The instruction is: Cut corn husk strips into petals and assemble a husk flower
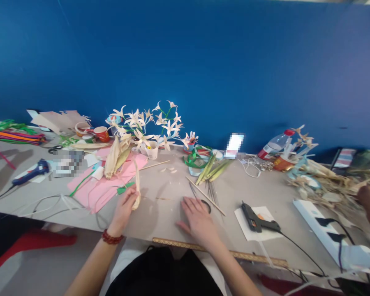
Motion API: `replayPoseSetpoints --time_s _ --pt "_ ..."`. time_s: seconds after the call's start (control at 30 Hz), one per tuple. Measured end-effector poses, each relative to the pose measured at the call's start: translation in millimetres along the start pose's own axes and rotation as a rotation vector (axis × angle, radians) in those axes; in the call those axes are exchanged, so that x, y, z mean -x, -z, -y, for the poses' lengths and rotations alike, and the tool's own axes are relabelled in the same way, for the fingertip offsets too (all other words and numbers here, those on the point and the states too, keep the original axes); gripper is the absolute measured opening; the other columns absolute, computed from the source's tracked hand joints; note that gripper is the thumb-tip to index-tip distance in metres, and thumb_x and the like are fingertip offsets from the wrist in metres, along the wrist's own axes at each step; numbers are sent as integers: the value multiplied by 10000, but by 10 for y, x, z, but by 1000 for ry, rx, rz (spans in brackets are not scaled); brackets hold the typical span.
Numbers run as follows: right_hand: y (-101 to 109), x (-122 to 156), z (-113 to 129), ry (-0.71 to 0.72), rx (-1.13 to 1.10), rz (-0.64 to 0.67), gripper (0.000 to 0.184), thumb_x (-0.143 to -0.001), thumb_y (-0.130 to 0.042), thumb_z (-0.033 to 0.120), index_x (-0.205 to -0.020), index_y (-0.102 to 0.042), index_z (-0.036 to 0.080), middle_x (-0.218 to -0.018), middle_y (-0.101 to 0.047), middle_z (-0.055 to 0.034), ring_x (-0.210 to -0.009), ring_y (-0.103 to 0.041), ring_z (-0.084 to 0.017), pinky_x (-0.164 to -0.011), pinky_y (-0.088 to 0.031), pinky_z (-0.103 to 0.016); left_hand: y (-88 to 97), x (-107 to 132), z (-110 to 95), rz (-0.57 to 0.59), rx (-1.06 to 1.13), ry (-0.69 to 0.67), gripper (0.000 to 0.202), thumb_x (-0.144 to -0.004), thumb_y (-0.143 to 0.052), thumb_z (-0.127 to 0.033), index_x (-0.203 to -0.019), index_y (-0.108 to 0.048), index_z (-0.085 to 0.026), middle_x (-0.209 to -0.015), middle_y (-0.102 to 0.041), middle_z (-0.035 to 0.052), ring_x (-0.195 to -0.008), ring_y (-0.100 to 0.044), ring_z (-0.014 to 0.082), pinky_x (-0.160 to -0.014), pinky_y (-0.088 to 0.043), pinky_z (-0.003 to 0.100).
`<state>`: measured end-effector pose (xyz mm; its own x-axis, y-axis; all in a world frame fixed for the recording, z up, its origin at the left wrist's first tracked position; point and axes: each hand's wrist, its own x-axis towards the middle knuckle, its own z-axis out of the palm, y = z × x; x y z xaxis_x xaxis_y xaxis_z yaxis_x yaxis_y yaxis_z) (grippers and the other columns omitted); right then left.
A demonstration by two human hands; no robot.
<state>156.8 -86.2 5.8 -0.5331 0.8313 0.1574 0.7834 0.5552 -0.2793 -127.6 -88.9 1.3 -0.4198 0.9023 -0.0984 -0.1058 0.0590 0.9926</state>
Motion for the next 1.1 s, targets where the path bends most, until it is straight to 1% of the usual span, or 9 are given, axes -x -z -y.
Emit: replayPoseSetpoints --time_s 0.07,0.17,0.3,0.4,0.47,0.5,0.63,0.8,1.1 --pt "-154 -114 239 -24 -16 42 804 -809 -595 613 -1385 -460 67 -1478 -392 -238 -1369 -335 -389 -1122 -232 -526 112 -38 -68 -11 21 -62 172 -754 -695 -340 -739 -621 -185 -983 -668 29 -707 -545 133 -610 -426 224" --pt "-336 -377 595 76 -109 122 919 -803 -544 677 -1423 -390 16 -1509 -321 -253 -1396 -293 -376 -1149 -192 -505 156 19 -181 -64 60 -167 159 -756 -706 -326 -789 -626 -193 -753 -598 -19 -645 -490 105 -591 -402 193" --pt "-361 -651 839 285 -330 74 612 -891 -525 510 -1375 -478 138 -1472 -439 -151 -1334 -397 -308 -1111 -292 -454 24 279 -250 -39 239 -83 196 -714 -748 -313 -812 -631 -190 -674 -570 -31 -584 -465 93 -553 -397 191" --pt "-222 -654 794 110 -604 -29 299 -948 -469 380 -1080 -654 185 -1128 -674 -112 -1026 -608 -242 -909 -462 -375 -126 503 -244 108 254 55 194 -742 -729 -336 -803 -643 -173 -671 -599 -6 -578 -484 103 -557 -414 211" --pt "-97 -581 708 -28 -876 -78 307 -962 -443 393 -893 -655 182 -862 -677 -67 -777 -628 -184 -732 -495 -305 -226 616 -251 200 160 52 180 -789 -689 -344 -804 -649 -168 -670 -601 1 -601 -502 113 -601 -431 224" --pt "-34 -532 667 -74 -1019 -86 285 -956 -459 404 -914 -638 187 -825 -661 -45 -710 -614 -160 -682 -491 -281 -275 657 -263 241 101 28 176 -807 -672 -344 -797 -649 -169 -657 -592 -1 -602 -504 116 -613 -431 228" --pt "146 -344 547 -136 -1242 -133 212 -834 -658 404 -834 -623 195 -776 -613 -11 -659 -571 -134 -619 -466 -246 -468 724 -328 389 -60 -72 190 -831 -645 -345 -752 -628 -173 -619 -556 -9 -586 -494 122 -595 -412 233" --pt "211 -224 409 -306 -1525 -217 203 -842 -643 374 -787 -565 195 -663 -577 19 -591 -568 -132 -616 -490 -273 -654 698 -352 504 6 -17 231 -857 -614 -357 -719 -586 -174 -619 -540 -13 -571 -489 115 -579 -408 231" --pt "317 -170 328 -311 -1522 -192 232 -801 -701 379 -752 -576 189 -713 -587 12 -599 -569 -123 -610 -510 -275 -787 682 -355 552 -32 6 243 -840 -631 -373 -723 -609 -162 -626 -573 0 -568 -491 110 -570 -392 228"
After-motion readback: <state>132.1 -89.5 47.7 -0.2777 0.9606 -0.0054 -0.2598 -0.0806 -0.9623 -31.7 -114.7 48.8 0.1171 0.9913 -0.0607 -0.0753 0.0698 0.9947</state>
